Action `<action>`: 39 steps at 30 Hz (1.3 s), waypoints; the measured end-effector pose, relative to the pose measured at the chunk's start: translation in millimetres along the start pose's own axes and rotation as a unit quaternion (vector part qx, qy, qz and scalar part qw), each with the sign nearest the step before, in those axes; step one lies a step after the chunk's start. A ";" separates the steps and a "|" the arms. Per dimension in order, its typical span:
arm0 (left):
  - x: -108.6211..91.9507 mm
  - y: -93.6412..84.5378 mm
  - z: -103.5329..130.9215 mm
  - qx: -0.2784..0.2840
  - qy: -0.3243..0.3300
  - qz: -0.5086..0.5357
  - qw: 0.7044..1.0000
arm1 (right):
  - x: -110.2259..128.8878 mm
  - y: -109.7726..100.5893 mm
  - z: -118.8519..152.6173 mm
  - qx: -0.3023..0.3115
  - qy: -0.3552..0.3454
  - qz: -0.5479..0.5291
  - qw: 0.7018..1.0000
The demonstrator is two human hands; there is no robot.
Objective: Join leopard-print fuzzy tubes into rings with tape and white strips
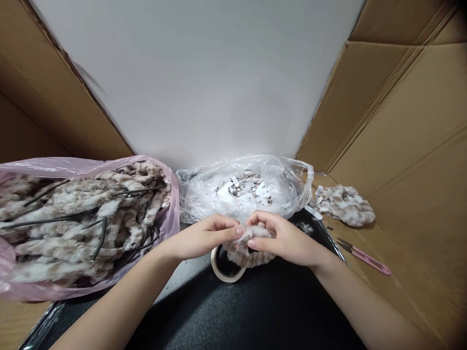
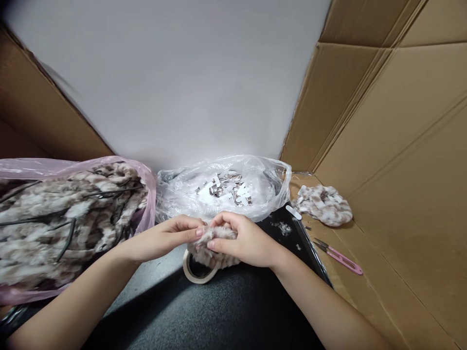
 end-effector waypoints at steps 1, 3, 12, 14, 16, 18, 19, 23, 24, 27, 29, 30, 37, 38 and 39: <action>1.0 0.2 0.4 0.000 -0.009 0.005 1.000 | 2.2 -1.0 0.3 -0.009 -0.019 0.017 1.000; 2.0 1.1 1.3 0.005 -0.022 0.016 1.000 | 6.0 -2.4 0.6 -0.031 -0.052 0.047 0.997; 0.2 0.8 1.7 -0.016 -0.022 0.027 0.999 | 9.2 -4.9 0.1 -0.082 -0.071 0.070 0.992; -0.9 0.3 1.8 -0.034 -0.026 0.045 0.998 | 8.7 -7.2 -0.1 -0.097 -0.071 0.061 0.991; -0.2 0.3 2.0 -0.045 -0.043 0.073 0.995 | 8.5 -7.9 -0.1 -0.104 -0.072 0.061 0.990; 2.1 1.0 2.2 -0.040 -0.065 0.078 0.994 | 8.7 -6.5 0.3 -0.100 -0.073 0.071 0.990; 3.6 1.8 2.4 -0.029 -0.078 0.066 0.994 | 8.8 -5.1 0.6 -0.093 -0.073 0.075 0.990; 6.1 7.4 4.2 0.043 -0.093 0.001 0.995 | 8.3 -0.5 1.5 -0.070 -0.069 0.071 0.993; 4.9 8.7 4.7 0.054 -0.086 -0.004 0.995 | 7.7 -0.3 1.3 -0.068 -0.069 0.069 0.993; -0.2 11.8 6.1 0.061 -0.058 0.000 0.996 | 4.7 -1.9 -0.3 -0.067 -0.074 0.057 0.993; -3.1 13.7 7.4 0.058 -0.043 -0.007 0.997 | 3.3 -6.2 -1.9 -0.087 -0.086 0.049 0.991; -4.4 14.2 8.0 0.051 -0.036 -0.015 0.998 | 3.3 -9.3 -2.6 -0.104 -0.094 0.046 0.989; -7.2 12.9 9.0 -0.024 -0.004 -0.070 0.997 | 17.0 -16.6 2.3 -0.149 -0.161 0.073 0.973; -6.6 12.4 8.7 -0.034 -0.003 -0.072 0.997 | 19.2 -13.7 3.6 -0.135 -0.172 0.090 0.972; -5.9 11.9 8.4 -0.043 -0.004 -0.071 0.997 | 20.8 -10.9 4.6 -0.127 -0.181 0.107 0.969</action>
Point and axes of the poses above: each hand's wrist, its own z-axis away from the middle knuckle, its own y-axis out of the palm, x = y × z, the point moved 5 cm from there along -z, towards the middle knuckle, and after that the axes turned 11 degrees about -x, right-handed, at the moved point
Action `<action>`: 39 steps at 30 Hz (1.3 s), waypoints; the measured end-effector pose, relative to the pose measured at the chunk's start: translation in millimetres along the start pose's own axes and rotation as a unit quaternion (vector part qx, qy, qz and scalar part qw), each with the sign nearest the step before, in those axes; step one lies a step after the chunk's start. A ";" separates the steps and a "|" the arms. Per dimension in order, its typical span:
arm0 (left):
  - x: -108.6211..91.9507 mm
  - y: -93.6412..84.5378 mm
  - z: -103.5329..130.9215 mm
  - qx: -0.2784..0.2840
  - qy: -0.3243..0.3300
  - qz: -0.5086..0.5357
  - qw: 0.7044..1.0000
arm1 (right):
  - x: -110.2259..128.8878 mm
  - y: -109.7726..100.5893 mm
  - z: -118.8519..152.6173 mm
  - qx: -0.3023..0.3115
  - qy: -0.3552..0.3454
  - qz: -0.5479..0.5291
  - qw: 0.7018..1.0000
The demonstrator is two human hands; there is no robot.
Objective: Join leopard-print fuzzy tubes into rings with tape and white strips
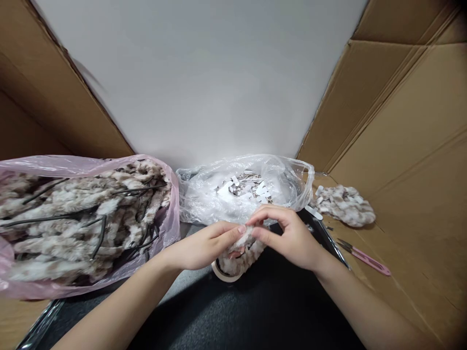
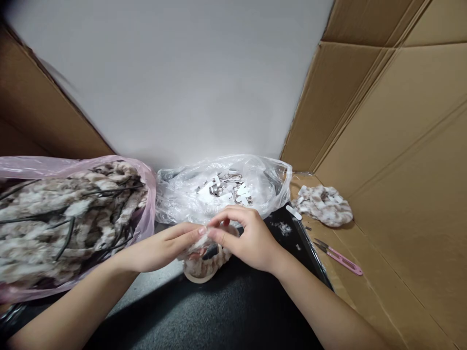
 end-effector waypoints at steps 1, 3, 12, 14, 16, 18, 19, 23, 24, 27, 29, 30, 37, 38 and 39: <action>0.9 -0.3 -0.5 -0.008 -0.003 0.007 1.000 | 1.5 1.7 0.7 0.004 -0.008 0.013 1.000; 3.9 0.2 -1.5 -0.012 -0.024 0.037 0.999 | 1.8 3.8 1.1 -0.003 -0.012 0.029 0.999; 18.9 8.9 -5.9 0.042 -0.137 0.233 0.962 | -10.8 6.2 -1.7 0.000 0.046 0.010 0.999; 19.2 7.6 -7.2 0.045 -0.129 0.240 0.961 | -14.3 7.3 -1.4 0.042 0.072 0.010 0.996; 18.7 7.1 -7.8 0.054 -0.122 0.239 0.962 | -17.5 8.9 -0.2 0.095 0.090 0.010 0.991; 18.0 8.0 -7.6 0.064 -0.125 0.240 0.961 | -19.7 7.7 0.3 0.122 0.092 0.015 0.988; 17.6 8.4 -7.4 0.066 -0.128 0.241 0.960 | -20.2 5.8 -0.2 0.122 0.088 0.020 0.988; 17.3 9.7 -6.7 0.071 -0.142 0.233 0.959 | -18.6 -1.6 -2.8 0.122 0.075 0.033 0.989; 17.7 9.7 -6.6 0.072 -0.146 0.231 0.959 | -17.9 -3.0 -3.4 0.123 0.075 0.031 0.989; 19.2 9.5 -6.5 0.082 -0.147 0.224 0.960 | -16.6 -5.7 -4.5 0.123 0.077 0.019 0.989; 19.9 9.9 -6.3 0.090 -0.145 0.219 0.961 | -16.9 -5.1 -4.3 0.126 0.076 0.014 0.989; 20.1 10.2 -6.3 0.092 -0.143 0.217 0.961 | -17.4 -4.3 -4.0 0.127 0.074 0.014 0.989; 18.0 12.2 -6.8 0.089 -0.122 0.217 0.964 | -19.8 2.3 -1.2 0.145 0.070 -0.006 0.987; 17.9 12.3 -6.9 0.090 -0.124 0.221 0.963 | -19.5 2.4 -1.0 0.148 0.069 -0.008 0.986; 17.7 12.4 -6.9 0.091 -0.126 0.225 0.962 | -19.0 2.0 -0.9 0.150 0.065 -0.006 0.987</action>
Point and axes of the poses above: each hand's wrist, its own z-axis away from the middle knuckle, its own y-axis out of the palm, x = y × z, the point moved 5 cm from there along -z, towards the middle knuckle, and after that the axes turned 11 degrees about -x, right-handed, at the moved point
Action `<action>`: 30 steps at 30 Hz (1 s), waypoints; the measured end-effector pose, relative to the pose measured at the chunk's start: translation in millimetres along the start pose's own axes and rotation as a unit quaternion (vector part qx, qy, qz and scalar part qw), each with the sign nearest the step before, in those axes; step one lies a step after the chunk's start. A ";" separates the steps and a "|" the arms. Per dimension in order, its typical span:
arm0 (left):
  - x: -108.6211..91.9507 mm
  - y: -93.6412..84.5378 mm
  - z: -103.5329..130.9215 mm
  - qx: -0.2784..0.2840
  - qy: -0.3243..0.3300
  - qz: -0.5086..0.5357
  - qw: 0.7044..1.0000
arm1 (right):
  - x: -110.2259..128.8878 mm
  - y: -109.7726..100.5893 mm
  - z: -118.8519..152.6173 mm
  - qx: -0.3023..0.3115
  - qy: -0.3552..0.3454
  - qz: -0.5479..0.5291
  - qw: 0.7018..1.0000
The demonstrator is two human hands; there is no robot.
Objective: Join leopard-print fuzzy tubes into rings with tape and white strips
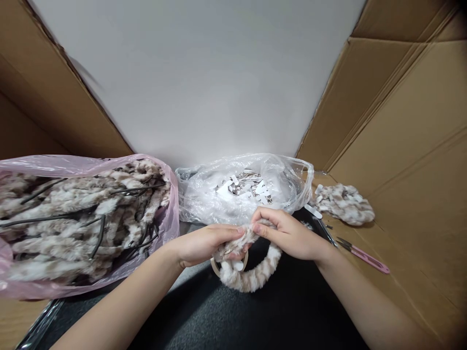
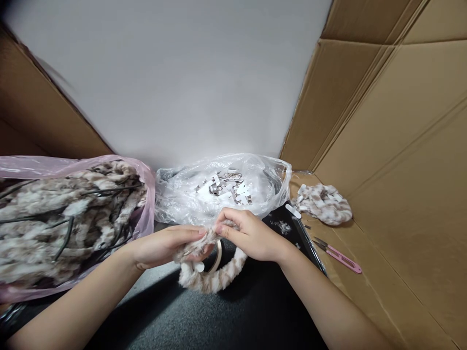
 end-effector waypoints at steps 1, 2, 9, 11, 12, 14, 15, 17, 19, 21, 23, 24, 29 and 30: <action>-0.1 0.2 0.0 0.004 -0.001 0.004 1.000 | 0.8 -0.7 0.2 -0.001 -0.004 0.005 1.000; -0.2 0.5 0.0 0.009 -0.002 0.008 1.000 | 1.7 -1.6 0.4 -0.003 -0.007 0.010 1.000; 0.7 0.9 -1.2 0.026 0.029 0.059 0.997 | 5.6 -5.4 -0.3 -0.016 0.005 0.010 1.000; 0.3 1.3 -1.9 0.030 0.038 0.084 0.995 | 5.8 -6.7 -0.9 -0.027 0.008 0.014 1.000; 0.2 1.0 -2.4 0.028 0.039 0.096 0.994 | 5.8 -7.6 -1.1 -0.033 0.008 0.017 0.999; -0.2 0.1 -3.5 0.017 0.041 0.113 0.993 | 6.0 -9.4 -1.2 -0.043 0.009 0.017 0.999; -0.7 -0.1 -4.0 0.014 0.044 0.120 0.992 | 6.2 -10.2 -1.1 -0.046 0.009 0.012 0.999; -2.0 0.5 -4.8 0.013 0.057 0.129 0.990 | 7.0 -11.9 -1.0 -0.057 0.002 0.003 0.998; -3.0 1.6 -5.3 0.015 0.067 0.138 0.988 | 7.5 -13.0 -1.1 -0.067 -0.005 -0.003 0.998; -3.6 2.3 -5.8 0.009 0.075 0.142 0.987 | 7.4 -12.6 -1.2 -0.068 -0.005 -0.009 0.998; -3.6 2.6 -6.1 0.001 0.078 0.139 0.987 | 7.1 -11.9 -1.3 -0.069 -0.003 -0.010 0.998; -3.4 2.6 -6.2 -0.003 0.078 0.136 0.988 | 7.2 -11.7 -1.3 -0.071 -0.003 -0.009 0.997; -2.7 1.7 -6.3 -0.026 0.076 0.112 0.990 | 8.3 -11.9 -1.0 -0.074 -0.005 0.005 0.997; -2.8 1.7 -6.2 -0.030 0.076 0.105 0.991 | 8.4 -12.0 -0.9 -0.074 -0.005 0.008 0.997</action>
Point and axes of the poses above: each hand's wrist, its own z-axis away from the middle knuckle, its own y-axis out of the palm, x = y × z, the point moved 5 cm from there along -z, towards the middle knuckle, and after that the axes turned 11 degrees about -x, right-handed, at the moved point
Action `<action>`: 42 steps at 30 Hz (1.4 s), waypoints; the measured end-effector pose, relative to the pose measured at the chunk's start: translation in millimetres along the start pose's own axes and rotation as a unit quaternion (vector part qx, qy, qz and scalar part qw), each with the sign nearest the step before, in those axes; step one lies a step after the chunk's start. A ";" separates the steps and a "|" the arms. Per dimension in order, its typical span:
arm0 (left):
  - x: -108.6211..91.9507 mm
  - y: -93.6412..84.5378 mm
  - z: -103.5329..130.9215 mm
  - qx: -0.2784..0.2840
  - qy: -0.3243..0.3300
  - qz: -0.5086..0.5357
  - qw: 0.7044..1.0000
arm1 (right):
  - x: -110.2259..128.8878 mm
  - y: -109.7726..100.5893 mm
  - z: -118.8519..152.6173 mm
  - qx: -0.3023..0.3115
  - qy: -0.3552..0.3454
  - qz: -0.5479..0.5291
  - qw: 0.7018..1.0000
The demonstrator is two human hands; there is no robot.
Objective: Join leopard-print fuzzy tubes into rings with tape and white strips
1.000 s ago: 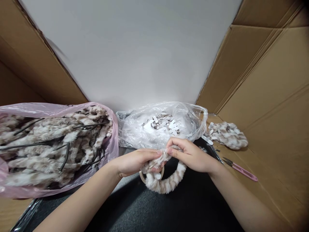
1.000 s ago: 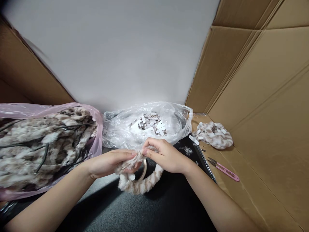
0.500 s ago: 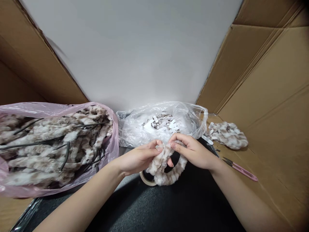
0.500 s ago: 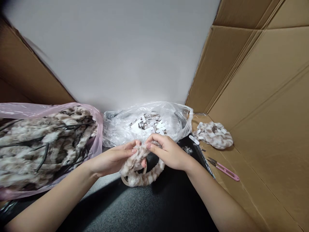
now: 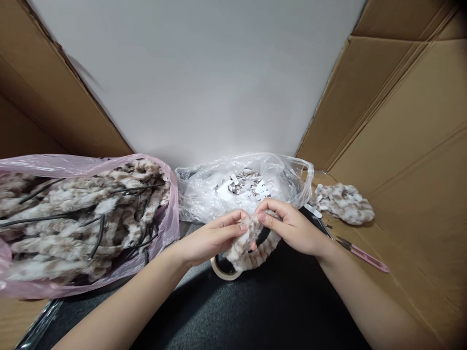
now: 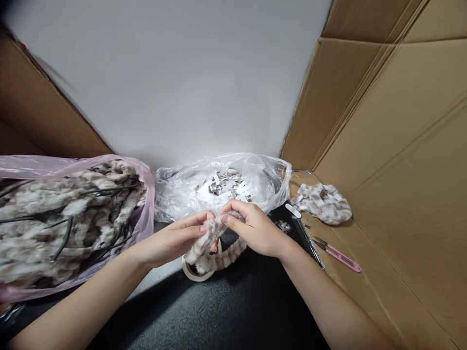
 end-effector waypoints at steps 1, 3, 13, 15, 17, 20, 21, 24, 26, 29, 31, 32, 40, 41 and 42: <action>-0.1 -0.1 0.1 -0.003 0.000 -0.007 1.000 | 0.1 -0.1 0.0 0.001 0.000 0.002 1.000; 0.0 -0.3 0.2 -0.007 -0.002 -0.022 1.000 | 0.1 -0.2 0.1 0.002 0.000 0.006 1.000; -3.4 0.4 1.7 -0.003 0.022 -0.073 0.997 | -1.2 0.1 0.0 0.004 0.002 -0.001 1.000; -5.5 0.6 2.3 -0.001 0.033 -0.072 0.997 | -2.5 -0.8 -0.3 0.006 0.005 -0.014 1.000; -7.1 0.8 3.0 0.007 0.043 -0.075 0.996 | -3.9 -0.9 -0.3 0.016 0.011 -0.021 1.000; -8.0 1.5 4.0 0.016 0.052 -0.096 0.994 | -4.2 1.6 1.2 0.041 0.017 -0.009 0.999; -8.0 2.1 4.6 0.017 0.054 -0.106 0.993 | -4.1 3.2 2.1 0.049 0.020 0.001 0.999; -8.1 5.8 7.4 0.021 0.061 -0.127 0.990 | -3.2 10.0 6.2 0.082 0.035 0.032 0.996; -8.3 8.8 10.3 0.021 0.061 -0.140 0.988 | -1.4 16.4 9.7 0.122 0.043 0.026 0.991; -10.7 13.1 15.9 0.023 0.064 -0.161 0.985 | 3.0 23.7 13.3 0.171 0.050 -0.042 0.983; -13.6 16.2 20.2 0.031 0.072 -0.177 0.981 | 4.8 25.7 14.1 0.183 0.059 -0.085 0.978; -15.0 17.8 22.4 0.039 0.075 -0.182 0.980 | 5.4 26.6 14.4 0.188 0.064 -0.101 0.975; -14.4 23.1 33.3 0.099 0.054 -0.183 0.977 | 5.3 36.0 26.3 0.235 0.126 -0.208 0.941; -14.6 22.9 33.7 0.097 0.061 -0.189 0.975 | 4.5 36.1 27.7 0.231 0.130 -0.203 0.943; -14.5 22.6 34.0 0.092 0.065 -0.196 0.974 | 4.1 36.1 28.7 0.227 0.132 -0.198 0.944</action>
Point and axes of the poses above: each hand's wrist, its own z-axis away from the middle knuckle, its own y-axis out of the palm, x = y × z, the point moved 5 cm from there along -z, towards the middle knuckle, and after that the axes turned 11 degrees about -x, right-handed, at the moved point
